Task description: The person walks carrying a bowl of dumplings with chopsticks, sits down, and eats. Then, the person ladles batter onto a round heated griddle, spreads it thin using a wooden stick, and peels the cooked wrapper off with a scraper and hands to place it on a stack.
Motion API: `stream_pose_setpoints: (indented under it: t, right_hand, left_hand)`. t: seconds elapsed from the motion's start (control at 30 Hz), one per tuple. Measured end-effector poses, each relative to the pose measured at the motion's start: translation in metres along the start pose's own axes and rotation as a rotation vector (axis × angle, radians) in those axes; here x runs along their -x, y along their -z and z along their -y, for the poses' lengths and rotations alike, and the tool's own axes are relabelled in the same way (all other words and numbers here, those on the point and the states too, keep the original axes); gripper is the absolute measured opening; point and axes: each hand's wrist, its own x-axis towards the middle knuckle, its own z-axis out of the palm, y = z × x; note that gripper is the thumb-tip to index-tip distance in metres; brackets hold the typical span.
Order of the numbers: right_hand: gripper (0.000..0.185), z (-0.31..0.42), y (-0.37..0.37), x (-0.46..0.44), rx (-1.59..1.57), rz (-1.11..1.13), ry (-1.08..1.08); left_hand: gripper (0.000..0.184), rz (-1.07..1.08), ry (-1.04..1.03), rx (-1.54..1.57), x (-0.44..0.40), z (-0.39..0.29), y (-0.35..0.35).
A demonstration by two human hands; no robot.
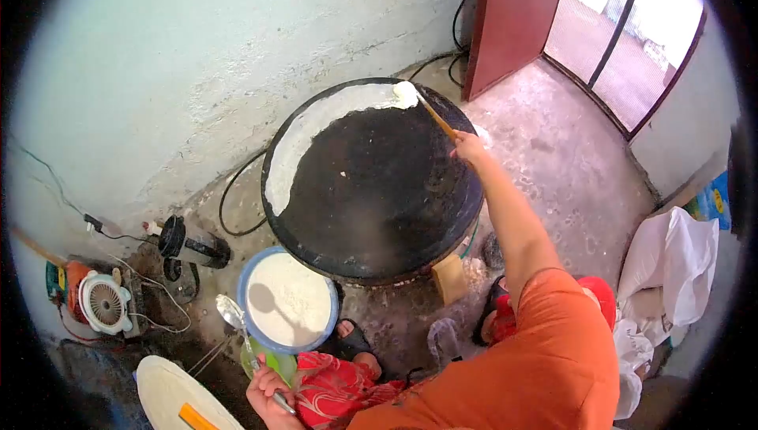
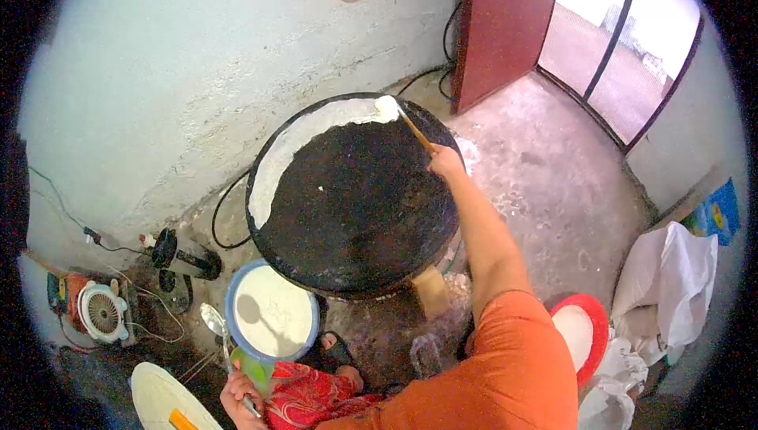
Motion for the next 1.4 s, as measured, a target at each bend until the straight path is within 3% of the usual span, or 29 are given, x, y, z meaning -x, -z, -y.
stream_pose_setpoints:
  t: [0.03, 0.1, 0.17, 0.2, 0.27, 0.37, 0.5, 0.57, 0.63, 0.7, 0.77, 0.83, 0.9, 0.93, 1.03, 1.1, 1.17, 1.27, 1.37, 1.4]
  right_hand:
    - [0.039, 0.005, -0.005, 0.001, 0.105, 0.071, 0.002]
    - [0.036, 0.039, 0.011, 0.03, 0.015, 0.165, -0.061]
    - [0.032, 0.025, 0.025, 0.019, -0.156, 0.124, -0.064]
    - [0.03, 0.024, 0.023, 0.016, 0.007, 0.0, -0.02]
    - [0.029, 0.027, 0.007, 0.009, 0.02, 0.012, -0.041]
    - [0.028, 0.036, -0.002, 0.014, -0.017, 0.117, -0.052]
    - [0.028, -0.001, -0.005, 0.005, 0.002, -0.012, 0.068]
    - [0.029, 0.033, -0.023, 0.027, -0.008, 0.038, -0.002]
    - [0.031, 0.05, -0.03, 0.035, 0.15, 0.123, 0.15]
    - [0.031, 0.056, -0.012, 0.045, 0.197, 0.191, 0.105]
    - [0.029, 0.055, 0.011, 0.069, 0.312, 0.026, 0.037]
    - [0.028, 0.028, 0.009, 0.074, 0.189, -0.115, -0.065]
    - [0.029, 0.038, -0.017, 0.083, 0.115, -0.023, -0.071]
    - [0.03, 0.039, -0.042, 0.077, 0.101, 0.027, 0.132]
    - [0.031, 0.089, -0.044, 0.092, 0.199, 0.116, 0.093]
    - [0.032, 0.124, -0.009, 0.108, 0.278, 0.1, -0.051]
    - [0.031, 0.082, -0.037, 0.075, 0.222, 0.053, -0.066]
    - [0.031, 0.079, -0.073, 0.069, 0.249, 0.151, 0.149]
    - [0.031, 0.105, -0.038, 0.101, 0.347, 0.243, 0.162]
    - [0.032, 0.117, -0.018, 0.123, 0.397, 0.187, 0.07]
  left_hand:
    - [0.031, -0.021, 0.006, -0.002, 0.003, 0.007, -0.002]
    - [0.034, 0.024, -0.042, -0.15, -0.002, 0.014, 0.007]
    - [0.035, 0.047, 0.071, 0.026, -0.001, 0.029, -0.01]
    - [0.035, 0.046, 0.071, 0.028, -0.003, 0.035, -0.015]
    - [0.035, 0.023, 0.075, 0.069, -0.008, 0.043, -0.018]
    - [0.035, 0.067, 0.07, -0.03, -0.018, 0.048, -0.005]
    - [0.034, 0.03, 0.029, -0.097, -0.022, 0.054, -0.001]
    - [0.034, 0.034, 0.055, -0.088, -0.023, 0.053, 0.002]
    - [0.035, 0.058, 0.076, -0.084, -0.02, 0.056, 0.001]
    - [0.035, 0.069, 0.069, -0.106, -0.02, 0.052, 0.006]
    - [0.035, 0.129, 0.136, -0.077, -0.02, 0.048, 0.01]
    - [0.036, 0.13, 0.108, -0.115, -0.02, 0.046, 0.011]
    - [0.037, 0.102, 0.08, -0.165, -0.019, 0.047, 0.009]
    - [0.036, 0.111, 0.094, -0.174, -0.018, 0.048, 0.007]
    - [0.035, 0.107, 0.134, -0.113, -0.016, 0.046, 0.008]
    - [0.035, 0.115, 0.123, -0.113, -0.013, 0.046, 0.011]
    - [0.036, 0.122, 0.083, -0.193, -0.014, 0.045, 0.015]
    - [0.035, 0.151, 0.102, -0.177, -0.019, 0.043, 0.02]
    - [0.034, 0.135, 0.097, -0.148, -0.019, 0.043, 0.02]
    - [0.034, 0.147, 0.092, -0.158, -0.017, 0.043, 0.022]
